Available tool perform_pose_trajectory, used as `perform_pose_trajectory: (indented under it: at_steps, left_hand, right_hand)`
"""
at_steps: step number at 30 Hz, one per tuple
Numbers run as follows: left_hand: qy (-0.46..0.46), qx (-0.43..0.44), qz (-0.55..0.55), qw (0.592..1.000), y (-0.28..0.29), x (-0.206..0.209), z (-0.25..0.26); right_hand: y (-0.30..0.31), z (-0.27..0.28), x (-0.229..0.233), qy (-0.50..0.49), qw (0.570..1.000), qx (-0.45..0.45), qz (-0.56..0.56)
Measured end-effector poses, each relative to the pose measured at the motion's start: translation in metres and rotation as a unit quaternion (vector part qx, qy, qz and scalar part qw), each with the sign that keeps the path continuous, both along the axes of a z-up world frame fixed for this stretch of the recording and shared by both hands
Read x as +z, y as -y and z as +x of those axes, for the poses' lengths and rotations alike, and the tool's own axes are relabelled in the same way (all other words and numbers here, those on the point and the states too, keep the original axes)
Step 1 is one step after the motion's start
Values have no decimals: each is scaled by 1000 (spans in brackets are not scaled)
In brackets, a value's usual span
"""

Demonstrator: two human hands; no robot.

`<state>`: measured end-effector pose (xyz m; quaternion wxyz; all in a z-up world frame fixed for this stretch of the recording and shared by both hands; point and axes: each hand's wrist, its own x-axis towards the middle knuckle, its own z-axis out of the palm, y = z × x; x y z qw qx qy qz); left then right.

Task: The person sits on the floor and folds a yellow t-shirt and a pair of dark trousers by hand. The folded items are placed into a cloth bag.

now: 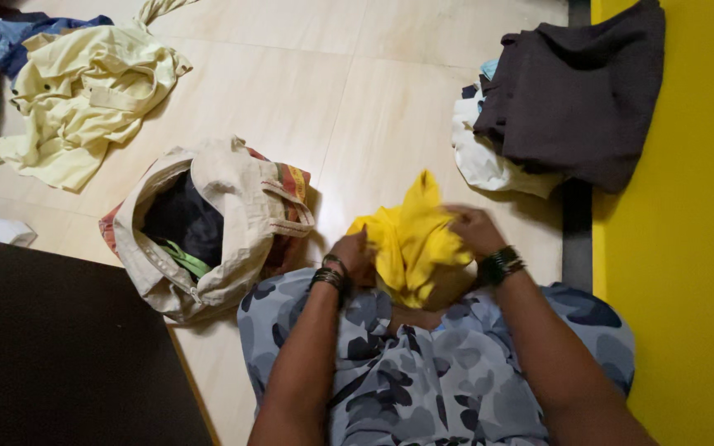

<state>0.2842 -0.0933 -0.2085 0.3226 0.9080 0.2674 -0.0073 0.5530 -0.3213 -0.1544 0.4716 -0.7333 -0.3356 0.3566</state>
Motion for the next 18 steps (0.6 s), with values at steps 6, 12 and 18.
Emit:
perform_pose_trajectory:
  at_steps: [6,12,18]
  left_hand:
    - [333,350,-173,858,-31,21,-39]
    - [403,353,-121,835,-15,57,-38]
    - [408,388,-111,819,-30,46,-54]
  right_hand:
    - [48,84,16,-187,893,-303,276]
    - [33,85,-6,-178,883,-320,294]
    - [47,95,6,-256,857,-272,354]
